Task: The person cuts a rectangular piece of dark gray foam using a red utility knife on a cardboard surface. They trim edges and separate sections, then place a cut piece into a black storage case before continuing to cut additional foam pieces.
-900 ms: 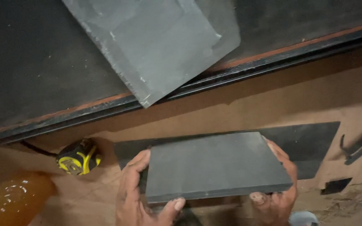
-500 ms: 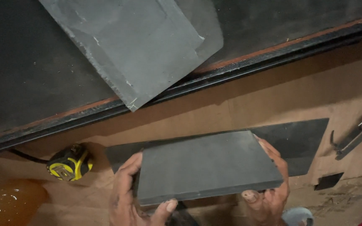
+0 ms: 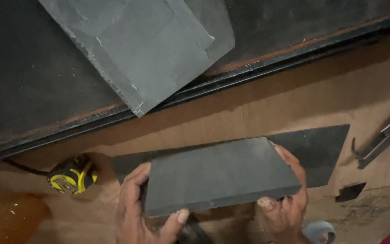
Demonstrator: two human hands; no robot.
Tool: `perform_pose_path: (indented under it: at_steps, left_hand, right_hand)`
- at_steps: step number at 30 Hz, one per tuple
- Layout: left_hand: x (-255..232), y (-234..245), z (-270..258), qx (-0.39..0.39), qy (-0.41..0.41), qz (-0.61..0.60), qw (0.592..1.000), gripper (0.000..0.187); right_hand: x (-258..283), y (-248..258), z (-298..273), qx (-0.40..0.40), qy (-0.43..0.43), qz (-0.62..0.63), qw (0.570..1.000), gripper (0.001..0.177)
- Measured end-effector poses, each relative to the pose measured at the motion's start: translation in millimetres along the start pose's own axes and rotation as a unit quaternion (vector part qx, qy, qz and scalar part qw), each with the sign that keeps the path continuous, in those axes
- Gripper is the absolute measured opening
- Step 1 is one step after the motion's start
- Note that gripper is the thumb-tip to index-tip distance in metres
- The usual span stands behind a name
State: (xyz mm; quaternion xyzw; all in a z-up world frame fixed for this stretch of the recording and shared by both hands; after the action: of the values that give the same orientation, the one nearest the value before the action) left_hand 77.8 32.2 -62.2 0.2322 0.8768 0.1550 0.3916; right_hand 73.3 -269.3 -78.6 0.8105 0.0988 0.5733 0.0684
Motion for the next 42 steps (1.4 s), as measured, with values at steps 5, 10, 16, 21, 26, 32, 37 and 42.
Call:
perform_pose_path:
  at_steps: [5, 10, 16, 21, 26, 32, 37, 42]
  left_hand:
    - [8, 6, 3, 0.014, 0.108, -0.043, 0.993, 0.1]
    - [-58, 35, 9, -0.052, -0.088, 0.057, 0.993, 0.083]
    - [-81, 34, 15, 0.052, -0.075, 0.066, 0.994, 0.035]
    - [-52, 34, 9, 0.02, -0.043, 0.054, 0.997, 0.047]
    - [-40, 33, 5, 0.021, 0.017, 0.048, 0.998, 0.049]
    - [-40, 33, 11, 0.057, 0.055, 0.046, 0.996, 0.052]
    - [-25, 34, 7, 0.045, 0.105, 0.043, 0.992, 0.068]
    - [-24, 32, 12, 0.034, 0.057, 0.027, 0.997, 0.066]
  right_hand:
    - [3, 3, 6, -0.03, -0.084, -0.033, 0.995, 0.084]
    - [5, 1, 11, -0.024, -0.109, 0.017, 0.994, 0.078]
    - [13, 2, 15, -0.019, -0.101, -0.017, 0.995, 0.07]
    - [11, 2, 11, 0.004, -0.127, -0.076, 0.989, 0.072]
    - [9, 0, 13, 0.022, -0.115, -0.05, 0.992, 0.071]
    - [5, 2, 15, 0.01, -0.158, -0.049, 0.986, 0.068]
    - [5, 3, 12, -0.007, -0.149, -0.057, 0.987, 0.069]
    - [-1, 3, 10, -0.009, -0.185, -0.034, 0.982, 0.069]
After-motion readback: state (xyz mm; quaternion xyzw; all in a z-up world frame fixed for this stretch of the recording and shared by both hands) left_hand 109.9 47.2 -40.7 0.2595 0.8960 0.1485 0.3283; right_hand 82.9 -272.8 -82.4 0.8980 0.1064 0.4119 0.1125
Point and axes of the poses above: each hand's wrist, its own z-axis towards the middle knuckle, its own y-axis out of the back of the hand, x = y × z, the point moved 10 cm from there along z, towards the middle knuckle, and after that the axes turned 10 degrees about x, right-handed, at the moved point
